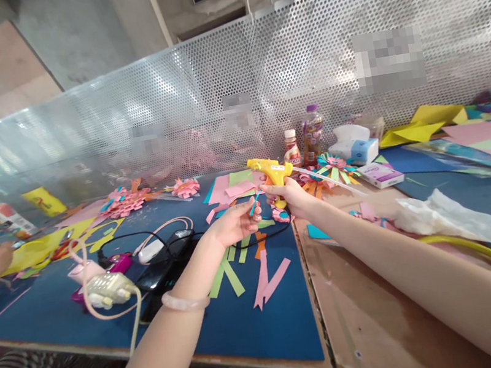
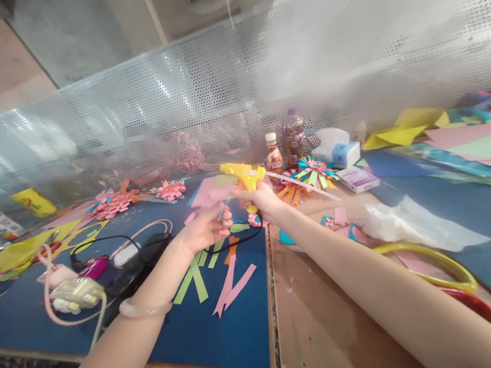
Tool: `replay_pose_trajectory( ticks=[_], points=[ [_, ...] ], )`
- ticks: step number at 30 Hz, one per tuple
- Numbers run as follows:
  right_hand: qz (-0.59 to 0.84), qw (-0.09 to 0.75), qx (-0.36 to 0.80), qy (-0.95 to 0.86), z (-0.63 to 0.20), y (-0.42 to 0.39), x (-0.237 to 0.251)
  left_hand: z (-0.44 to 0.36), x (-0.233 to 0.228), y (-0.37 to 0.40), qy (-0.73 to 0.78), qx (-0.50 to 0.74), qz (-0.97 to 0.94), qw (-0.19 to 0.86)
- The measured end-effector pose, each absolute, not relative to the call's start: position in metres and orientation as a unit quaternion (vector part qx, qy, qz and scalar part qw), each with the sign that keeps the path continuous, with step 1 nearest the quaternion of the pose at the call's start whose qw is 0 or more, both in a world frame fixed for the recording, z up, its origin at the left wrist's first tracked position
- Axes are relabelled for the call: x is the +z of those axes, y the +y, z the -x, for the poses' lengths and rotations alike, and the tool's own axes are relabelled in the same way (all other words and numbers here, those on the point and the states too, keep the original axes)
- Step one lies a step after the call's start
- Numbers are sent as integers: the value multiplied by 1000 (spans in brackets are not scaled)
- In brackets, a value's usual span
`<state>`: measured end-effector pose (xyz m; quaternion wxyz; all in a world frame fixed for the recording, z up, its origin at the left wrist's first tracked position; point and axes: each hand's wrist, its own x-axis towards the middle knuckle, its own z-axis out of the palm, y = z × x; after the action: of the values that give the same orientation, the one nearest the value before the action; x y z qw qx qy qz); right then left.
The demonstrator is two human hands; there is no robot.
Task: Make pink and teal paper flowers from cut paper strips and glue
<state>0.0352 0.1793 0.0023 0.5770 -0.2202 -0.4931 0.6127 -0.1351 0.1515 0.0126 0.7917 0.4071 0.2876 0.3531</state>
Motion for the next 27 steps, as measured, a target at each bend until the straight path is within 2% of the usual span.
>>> replay_pose_trajectory(
  ticks=[19, 27],
  points=[
    [261, 598, 590, -476, -34, 179, 2, 131, 9, 154, 383, 399, -443, 706],
    [340, 621, 481, -517, -31, 186, -5, 125, 7, 157, 432, 478, -452, 617]
  ],
)
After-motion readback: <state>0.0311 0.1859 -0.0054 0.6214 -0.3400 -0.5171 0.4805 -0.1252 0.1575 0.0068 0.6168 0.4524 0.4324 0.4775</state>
